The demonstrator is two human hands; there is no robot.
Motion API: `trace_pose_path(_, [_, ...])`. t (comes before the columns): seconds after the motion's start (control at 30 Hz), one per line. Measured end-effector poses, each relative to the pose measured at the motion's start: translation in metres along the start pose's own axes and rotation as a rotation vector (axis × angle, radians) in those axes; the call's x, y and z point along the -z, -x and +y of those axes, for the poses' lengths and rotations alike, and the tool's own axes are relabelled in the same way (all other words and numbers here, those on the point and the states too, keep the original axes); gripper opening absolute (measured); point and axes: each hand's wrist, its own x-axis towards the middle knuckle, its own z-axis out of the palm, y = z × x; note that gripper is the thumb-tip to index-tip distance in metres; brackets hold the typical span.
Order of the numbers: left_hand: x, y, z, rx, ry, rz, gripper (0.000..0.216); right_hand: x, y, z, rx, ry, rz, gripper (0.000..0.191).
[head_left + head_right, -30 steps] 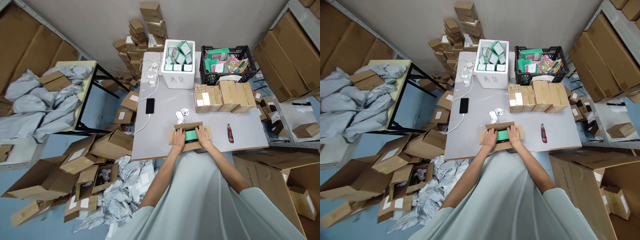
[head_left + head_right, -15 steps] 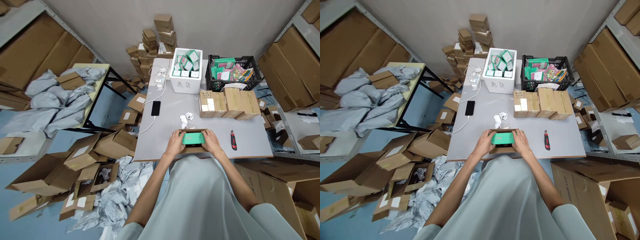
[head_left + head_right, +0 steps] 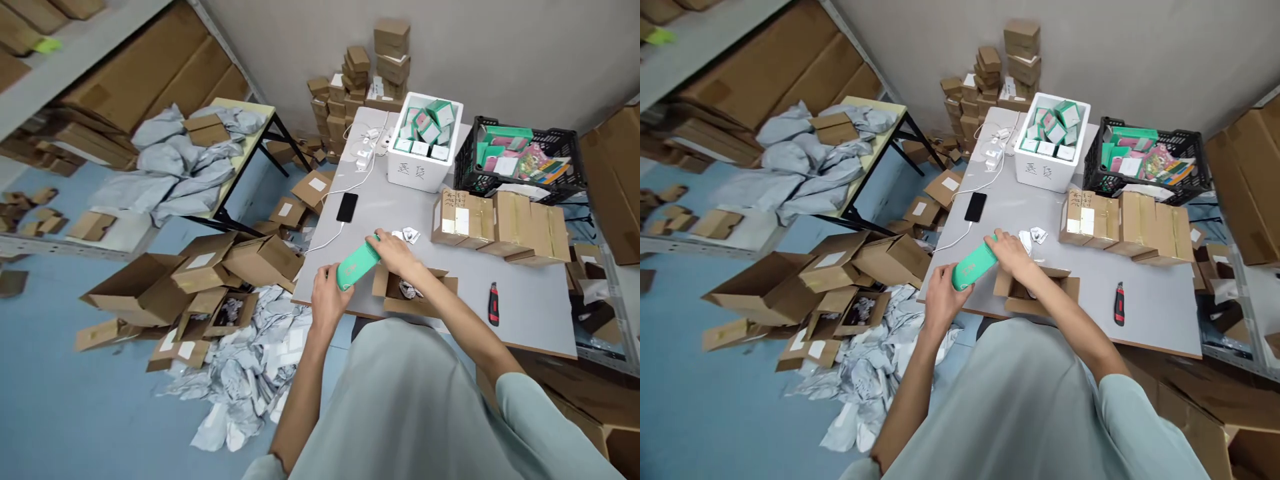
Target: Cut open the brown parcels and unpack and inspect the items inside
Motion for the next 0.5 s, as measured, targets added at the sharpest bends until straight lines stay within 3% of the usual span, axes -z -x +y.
trace_pose_path(0.2, [-0.065,0.021,-0.046,0.255,0.002,-0.041,0.056,-0.064,-0.083,-0.031,0.034,-0.038,-0.202,0.047])
trace_pose_path(0.37, [-0.112,0.026,-0.066,0.368,-0.002,-0.086,0.056,-0.111,-0.110,-0.047,-0.031,-0.068,-0.233,0.040])
trace_pose_path(0.5, [-0.134,0.026,-0.076,0.402,-0.018,-0.161,0.054,-0.127,-0.118,-0.057,-0.077,-0.106,-0.225,0.031])
